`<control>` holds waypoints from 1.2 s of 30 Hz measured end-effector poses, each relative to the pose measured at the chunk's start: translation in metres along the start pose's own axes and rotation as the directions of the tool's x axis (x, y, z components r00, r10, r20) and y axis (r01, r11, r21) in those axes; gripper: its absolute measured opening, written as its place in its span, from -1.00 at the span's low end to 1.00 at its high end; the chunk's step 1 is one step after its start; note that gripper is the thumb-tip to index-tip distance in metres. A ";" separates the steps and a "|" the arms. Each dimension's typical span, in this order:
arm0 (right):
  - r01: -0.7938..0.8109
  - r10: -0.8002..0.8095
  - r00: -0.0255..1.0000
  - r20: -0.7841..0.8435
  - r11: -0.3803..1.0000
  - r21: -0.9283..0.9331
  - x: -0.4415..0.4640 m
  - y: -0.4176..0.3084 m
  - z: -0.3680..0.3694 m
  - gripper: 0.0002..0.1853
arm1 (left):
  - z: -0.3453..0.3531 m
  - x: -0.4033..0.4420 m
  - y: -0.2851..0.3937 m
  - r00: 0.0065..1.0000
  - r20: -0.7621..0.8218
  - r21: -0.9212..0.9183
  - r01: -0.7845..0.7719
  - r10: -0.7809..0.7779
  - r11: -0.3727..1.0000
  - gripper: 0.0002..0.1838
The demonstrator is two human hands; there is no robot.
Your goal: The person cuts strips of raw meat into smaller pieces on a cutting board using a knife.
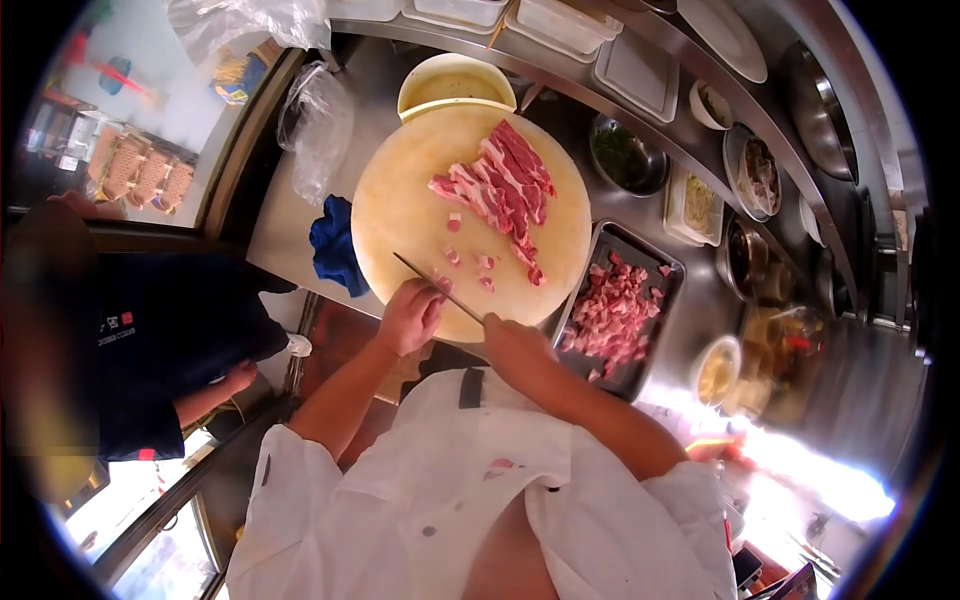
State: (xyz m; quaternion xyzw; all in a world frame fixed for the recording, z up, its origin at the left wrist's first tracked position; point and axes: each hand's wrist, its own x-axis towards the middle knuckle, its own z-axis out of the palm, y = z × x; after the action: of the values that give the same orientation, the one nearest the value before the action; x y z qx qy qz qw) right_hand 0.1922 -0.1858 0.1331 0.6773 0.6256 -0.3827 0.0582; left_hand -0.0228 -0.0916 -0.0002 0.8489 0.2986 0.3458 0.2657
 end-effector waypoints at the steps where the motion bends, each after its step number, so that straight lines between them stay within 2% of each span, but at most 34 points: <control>1: 0.001 -0.001 1.000 -0.004 1.000 0.000 0.015 -0.003 0.006 -0.81 | 0.000 0.001 0.001 1.000 -0.005 -0.003 -0.008 0.008 1.000 -0.68; 6: 0.124 -0.111 0.983 -0.147 0.989 0.079 0.088 -0.032 0.016 -0.79 | 0.000 -0.001 -0.002 1.000 0.023 -0.011 -0.006 0.006 1.000 -0.67; 9: 0.103 -0.093 0.987 -0.129 0.992 0.073 0.088 -0.021 0.016 -0.78 | -0.001 -0.003 -0.002 0.999 -0.019 -0.024 -0.050 0.049 0.998 -0.66; 12: 0.051 -0.046 0.990 -0.132 0.998 0.034 0.059 0.005 0.032 -0.75 | -0.013 -0.011 0.011 0.997 0.016 0.100 0.079 -0.081 0.992 -0.62; 15: -0.014 0.020 0.996 -0.091 0.998 0.067 0.016 0.028 0.030 -0.71 | -0.011 -0.019 0.028 0.947 -0.153 0.214 0.312 -0.284 0.925 -0.60; 18: -0.037 0.053 0.993 -0.108 0.989 0.140 -0.017 0.045 0.023 -0.71 | -0.010 -0.023 0.038 0.926 -0.097 0.294 0.377 -0.365 0.878 -0.58; 21: -0.059 0.084 0.986 -0.143 0.984 0.170 -0.024 0.061 0.026 -0.72 | -0.002 -0.019 0.030 0.948 -0.099 0.265 0.319 -0.303 0.910 -0.59; 24: -0.116 0.150 0.962 -0.230 0.981 0.157 -0.019 0.067 0.026 -0.72 | 0.003 -0.013 0.024 0.922 0.059 0.139 0.371 -0.382 0.918 -0.61; 27: -0.136 0.183 0.933 -0.309 0.976 0.168 -0.017 0.073 0.027 -0.71 | 0.003 -0.007 0.028 0.756 0.124 -0.094 0.653 -0.642 0.751 -0.61; 30: -0.143 0.198 0.919 -0.342 0.973 0.180 -0.015 0.075 0.027 -0.70 | -0.005 0.012 0.026 0.698 0.211 -0.196 0.716 -0.684 0.670 -0.60; 32: -0.152 0.209 0.919 -0.334 0.970 0.189 -0.019 0.068 0.020 -0.69 | -0.010 0.019 0.014 0.855 0.145 0.037 0.498 -0.498 0.866 -0.58; 33: -0.150 0.205 0.922 -0.327 0.971 0.187 -0.021 0.065 0.016 -0.70 | -0.013 0.021 0.010 0.914 0.130 0.157 0.365 -0.385 0.918 -0.56; 36: -0.137 0.186 0.939 -0.290 0.974 0.181 -0.026 0.051 0.003 -0.73 | -0.021 0.014 0.006 0.949 0.095 0.251 0.271 -0.302 0.929 -0.51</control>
State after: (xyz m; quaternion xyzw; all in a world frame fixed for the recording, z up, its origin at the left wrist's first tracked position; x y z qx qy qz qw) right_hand 0.2384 -0.2191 0.1256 0.7800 0.5368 -0.3158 -0.0616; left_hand -0.0279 -0.0812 0.0228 0.8425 0.4400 0.2087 0.2304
